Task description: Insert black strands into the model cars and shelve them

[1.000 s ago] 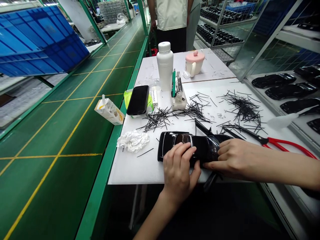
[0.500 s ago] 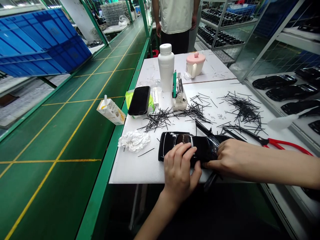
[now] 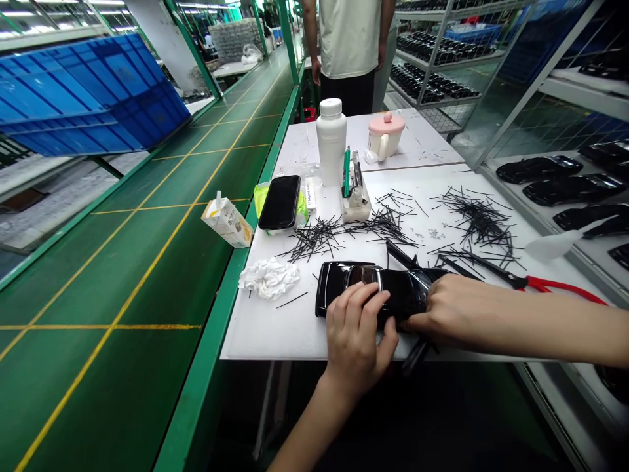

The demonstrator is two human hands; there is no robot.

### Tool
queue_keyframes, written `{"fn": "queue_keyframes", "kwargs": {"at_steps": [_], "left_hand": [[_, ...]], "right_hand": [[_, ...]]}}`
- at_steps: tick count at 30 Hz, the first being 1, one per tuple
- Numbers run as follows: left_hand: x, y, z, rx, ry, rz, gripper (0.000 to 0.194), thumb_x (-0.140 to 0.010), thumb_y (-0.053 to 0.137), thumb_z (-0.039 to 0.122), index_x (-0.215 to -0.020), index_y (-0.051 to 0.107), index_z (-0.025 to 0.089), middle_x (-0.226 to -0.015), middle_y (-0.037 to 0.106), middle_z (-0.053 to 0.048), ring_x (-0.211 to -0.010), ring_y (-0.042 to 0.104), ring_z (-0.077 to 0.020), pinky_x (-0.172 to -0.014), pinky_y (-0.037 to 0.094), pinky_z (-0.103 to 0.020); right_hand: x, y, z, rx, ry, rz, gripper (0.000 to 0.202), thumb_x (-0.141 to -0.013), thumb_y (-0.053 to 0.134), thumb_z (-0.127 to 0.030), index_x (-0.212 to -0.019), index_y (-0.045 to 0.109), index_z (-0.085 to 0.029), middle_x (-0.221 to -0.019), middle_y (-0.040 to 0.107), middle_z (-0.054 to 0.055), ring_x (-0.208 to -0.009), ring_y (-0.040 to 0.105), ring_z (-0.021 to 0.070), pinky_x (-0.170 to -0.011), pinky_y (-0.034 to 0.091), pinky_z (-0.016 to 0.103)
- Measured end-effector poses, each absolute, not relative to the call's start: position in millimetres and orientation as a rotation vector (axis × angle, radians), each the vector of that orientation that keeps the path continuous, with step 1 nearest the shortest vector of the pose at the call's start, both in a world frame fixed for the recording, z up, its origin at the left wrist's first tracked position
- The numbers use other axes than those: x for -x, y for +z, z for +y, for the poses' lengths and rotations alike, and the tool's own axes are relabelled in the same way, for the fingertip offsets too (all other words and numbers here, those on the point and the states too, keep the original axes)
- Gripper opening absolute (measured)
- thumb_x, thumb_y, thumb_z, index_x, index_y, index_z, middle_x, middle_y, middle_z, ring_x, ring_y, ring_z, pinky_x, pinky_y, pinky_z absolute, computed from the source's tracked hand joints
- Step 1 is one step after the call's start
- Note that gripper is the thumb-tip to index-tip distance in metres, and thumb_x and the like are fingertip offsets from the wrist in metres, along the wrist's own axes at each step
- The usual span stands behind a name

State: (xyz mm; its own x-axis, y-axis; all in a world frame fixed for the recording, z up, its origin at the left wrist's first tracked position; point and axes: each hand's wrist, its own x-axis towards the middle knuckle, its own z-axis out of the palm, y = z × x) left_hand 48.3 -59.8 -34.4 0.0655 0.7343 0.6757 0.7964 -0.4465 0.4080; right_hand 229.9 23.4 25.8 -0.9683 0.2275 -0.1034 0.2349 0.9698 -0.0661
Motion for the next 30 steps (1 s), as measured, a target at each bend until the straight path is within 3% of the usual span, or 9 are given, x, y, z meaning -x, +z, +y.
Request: {"fn": "queue_keyframes", "kwargs": {"at_steps": [5,8,12,15,19,23,26,28,30], "left_hand": [[-43,-30,-62,2.31,-1.539,-1.53,0.026,-0.085,0.06,0.011,-0.109,0.061,0.019,-0.105,0.072,-0.007,-0.108,0.063,-0.0232,-0.095,0.051,-0.039],[-38,-20,-62,2.444,-1.592,-1.462,0.026,-0.084,0.061,0.008,-0.107,0.061,0.02,-0.094,0.074,-0.004,-0.102,0.065,-0.0226,-0.093,0.052,-0.04],[-38,-8,-60,2.673,-1.553,-1.421,0.022,-0.085,0.061,0.009,-0.104,0.063,0.021,-0.089,0.075,-0.003,-0.1,0.066,-0.0222,-0.091,0.054,-0.039],[-40,-5,-59,2.699,-1.624,-1.468,0.024,-0.084,0.063,0.008,-0.105,0.063,0.021,-0.085,0.074,-0.002,-0.097,0.066,-0.0216,-0.088,0.056,-0.038],[-42,-6,-58,2.662,-1.649,-1.501,0.022,-0.083,0.064,0.007,-0.099,0.063,0.021,-0.085,0.073,-0.002,-0.09,0.066,-0.0204,-0.085,0.056,-0.038],[-44,-7,-58,2.62,-1.651,-1.531,0.016,-0.083,0.064,0.007,-0.091,0.062,0.021,-0.083,0.071,-0.003,-0.087,0.065,-0.0199,-0.081,0.055,-0.037],[-44,-8,-58,2.621,-1.677,-1.536,0.018,-0.082,0.062,0.004,-0.087,0.059,0.021,-0.08,0.07,-0.001,-0.088,0.064,-0.0201,-0.082,0.054,-0.037],[-45,-8,-58,2.626,-1.691,-1.529,0.02,-0.081,0.061,0.002,-0.085,0.056,0.021,-0.079,0.07,-0.001,-0.087,0.063,-0.0195,-0.081,0.053,-0.037],[-45,-9,-58,2.628,-1.698,-1.516,0.021,-0.081,0.059,0.001,-0.085,0.055,0.022,-0.079,0.069,0.0,-0.086,0.062,-0.0186,-0.08,0.052,-0.036]], "right_hand": [[-232,35,29,-0.355,-0.314,3.02,0.019,-0.081,0.055,-0.006,-0.075,0.066,-0.02,-0.053,0.065,-0.001,-0.04,0.049,0.0127,-0.044,0.017,0.029],[-237,48,36,-0.414,-0.845,2.885,0.022,-0.089,0.052,-0.012,-0.087,0.072,-0.02,-0.061,0.069,-0.001,-0.047,0.055,0.0113,-0.047,0.028,0.024],[-244,54,46,-0.673,-1.631,2.346,0.027,-0.096,0.05,-0.028,-0.104,0.073,-0.016,-0.045,0.053,-0.006,-0.039,0.047,0.0085,-0.048,0.038,0.019],[-246,46,49,-0.773,-1.904,2.152,0.032,-0.094,0.056,-0.038,-0.104,0.073,-0.012,-0.039,0.046,-0.009,-0.036,0.038,0.0065,-0.044,0.033,0.018],[-247,33,47,-0.831,-2.112,2.028,0.031,-0.092,0.059,-0.038,-0.101,0.073,-0.011,-0.036,0.043,-0.01,-0.031,0.032,0.0044,-0.037,0.023,0.016],[-243,31,39,-0.916,-2.157,2.01,0.031,-0.09,0.061,-0.038,-0.1,0.073,-0.011,-0.035,0.041,-0.01,-0.031,0.032,0.0046,-0.035,0.02,0.015],[-244,39,30,-1.002,-1.994,2.212,0.035,-0.092,0.056,-0.043,-0.101,0.073,-0.014,-0.037,0.044,-0.008,-0.033,0.036,0.0065,-0.038,0.027,0.017],[-257,43,26,-1.109,-1.651,2.604,0.034,-0.095,0.05,-0.041,-0.105,0.072,-0.018,-0.051,0.06,-0.002,-0.044,0.053,0.0115,-0.047,0.041,0.022],[-284,39,25,-1.261,-1.06,3.006,0.031,-0.096,0.047,-0.036,-0.11,0.07,-0.021,-0.08,0.073,0.007,-0.07,0.068,0.0202,-0.063,0.051,0.031]]}}
